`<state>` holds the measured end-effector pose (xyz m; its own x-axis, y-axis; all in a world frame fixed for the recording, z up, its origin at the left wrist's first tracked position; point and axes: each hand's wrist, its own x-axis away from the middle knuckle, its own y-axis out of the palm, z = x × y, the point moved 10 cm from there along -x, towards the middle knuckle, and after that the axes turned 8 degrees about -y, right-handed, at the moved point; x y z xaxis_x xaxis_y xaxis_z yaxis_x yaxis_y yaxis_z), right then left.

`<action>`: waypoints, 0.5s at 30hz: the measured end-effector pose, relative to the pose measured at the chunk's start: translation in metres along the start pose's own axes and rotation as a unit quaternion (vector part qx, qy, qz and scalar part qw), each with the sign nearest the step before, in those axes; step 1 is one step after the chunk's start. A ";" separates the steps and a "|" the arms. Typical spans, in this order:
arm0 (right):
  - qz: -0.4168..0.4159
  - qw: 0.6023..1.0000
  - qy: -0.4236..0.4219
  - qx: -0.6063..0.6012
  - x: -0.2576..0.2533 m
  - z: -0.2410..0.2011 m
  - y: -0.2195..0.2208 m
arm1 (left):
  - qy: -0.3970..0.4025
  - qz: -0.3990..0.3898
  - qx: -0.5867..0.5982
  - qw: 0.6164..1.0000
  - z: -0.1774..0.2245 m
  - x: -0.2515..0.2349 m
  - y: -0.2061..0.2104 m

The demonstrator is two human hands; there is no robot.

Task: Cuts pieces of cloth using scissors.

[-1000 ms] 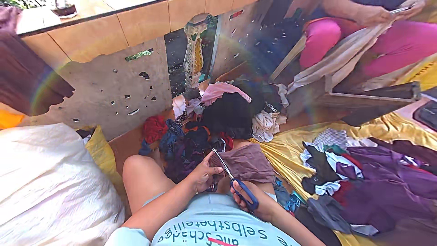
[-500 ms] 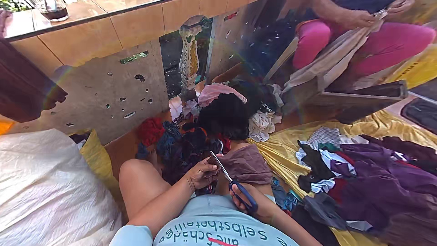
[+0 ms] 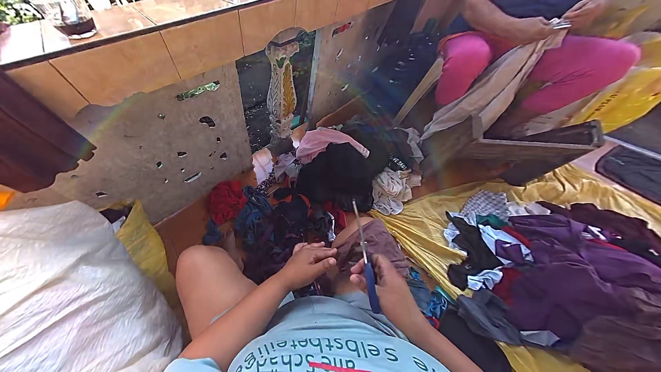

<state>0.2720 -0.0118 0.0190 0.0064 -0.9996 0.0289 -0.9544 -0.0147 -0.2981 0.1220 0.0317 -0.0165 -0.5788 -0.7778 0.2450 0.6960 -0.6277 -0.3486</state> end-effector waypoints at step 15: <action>0.013 0.999 -0.010 -0.030 -0.012 -0.018 -0.007 | -0.103 -0.043 0.359 0.927 0.019 0.010 0.017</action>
<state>0.2738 0.0005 0.0377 -0.0133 -0.9999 0.0025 -0.9704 0.0123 -0.2414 0.1361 0.0124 -0.0025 -0.6028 -0.6676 0.4369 0.7976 -0.4892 0.3529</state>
